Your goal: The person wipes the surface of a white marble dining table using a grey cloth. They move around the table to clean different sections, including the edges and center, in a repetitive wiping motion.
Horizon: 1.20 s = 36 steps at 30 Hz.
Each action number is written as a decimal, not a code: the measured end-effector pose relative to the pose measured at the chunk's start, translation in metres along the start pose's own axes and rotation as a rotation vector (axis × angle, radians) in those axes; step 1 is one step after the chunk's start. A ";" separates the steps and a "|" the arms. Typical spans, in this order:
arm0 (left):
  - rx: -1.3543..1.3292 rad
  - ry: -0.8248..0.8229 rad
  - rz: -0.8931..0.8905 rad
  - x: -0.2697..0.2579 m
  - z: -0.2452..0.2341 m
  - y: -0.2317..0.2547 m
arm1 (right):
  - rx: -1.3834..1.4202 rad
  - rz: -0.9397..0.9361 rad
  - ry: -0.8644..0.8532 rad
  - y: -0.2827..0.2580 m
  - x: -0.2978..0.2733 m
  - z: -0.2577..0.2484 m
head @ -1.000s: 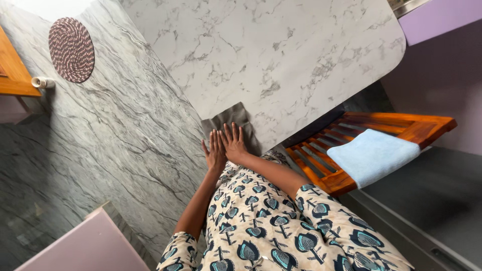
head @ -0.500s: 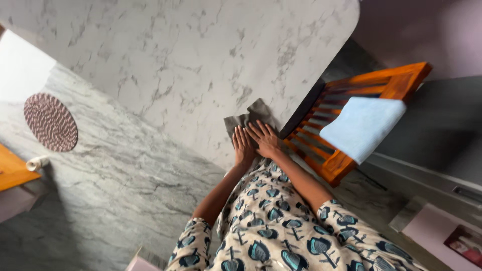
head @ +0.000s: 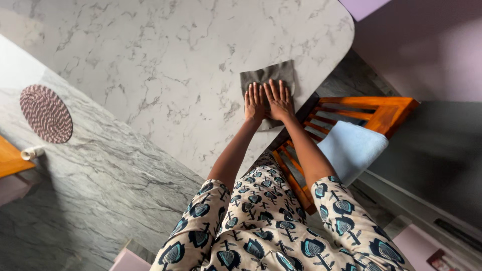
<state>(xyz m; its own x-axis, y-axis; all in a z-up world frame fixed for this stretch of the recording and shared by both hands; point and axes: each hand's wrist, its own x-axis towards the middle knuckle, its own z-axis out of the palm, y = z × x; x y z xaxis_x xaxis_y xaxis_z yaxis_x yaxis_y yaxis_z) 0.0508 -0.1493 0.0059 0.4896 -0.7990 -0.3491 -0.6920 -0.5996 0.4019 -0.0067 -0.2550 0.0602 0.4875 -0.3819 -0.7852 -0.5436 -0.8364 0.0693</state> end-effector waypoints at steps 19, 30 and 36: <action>-0.234 -0.074 -0.539 -0.270 0.043 -0.139 | -0.343 -0.760 -0.006 -0.235 -0.050 0.139; -0.006 0.061 -0.426 -0.223 0.043 -0.117 | -0.359 -0.713 0.064 -0.173 -0.031 0.112; -0.360 -0.024 -0.200 -0.105 0.025 -0.054 | -0.455 -0.291 0.044 -0.061 -0.011 0.051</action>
<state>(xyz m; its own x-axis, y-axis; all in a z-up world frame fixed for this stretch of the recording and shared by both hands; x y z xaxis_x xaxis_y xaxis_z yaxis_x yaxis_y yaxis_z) 0.0236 -0.0319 -0.0008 0.5807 -0.6661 -0.4681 -0.3527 -0.7240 0.5928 -0.0139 -0.1798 0.0338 0.6074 -0.1167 -0.7857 -0.0359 -0.9922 0.1196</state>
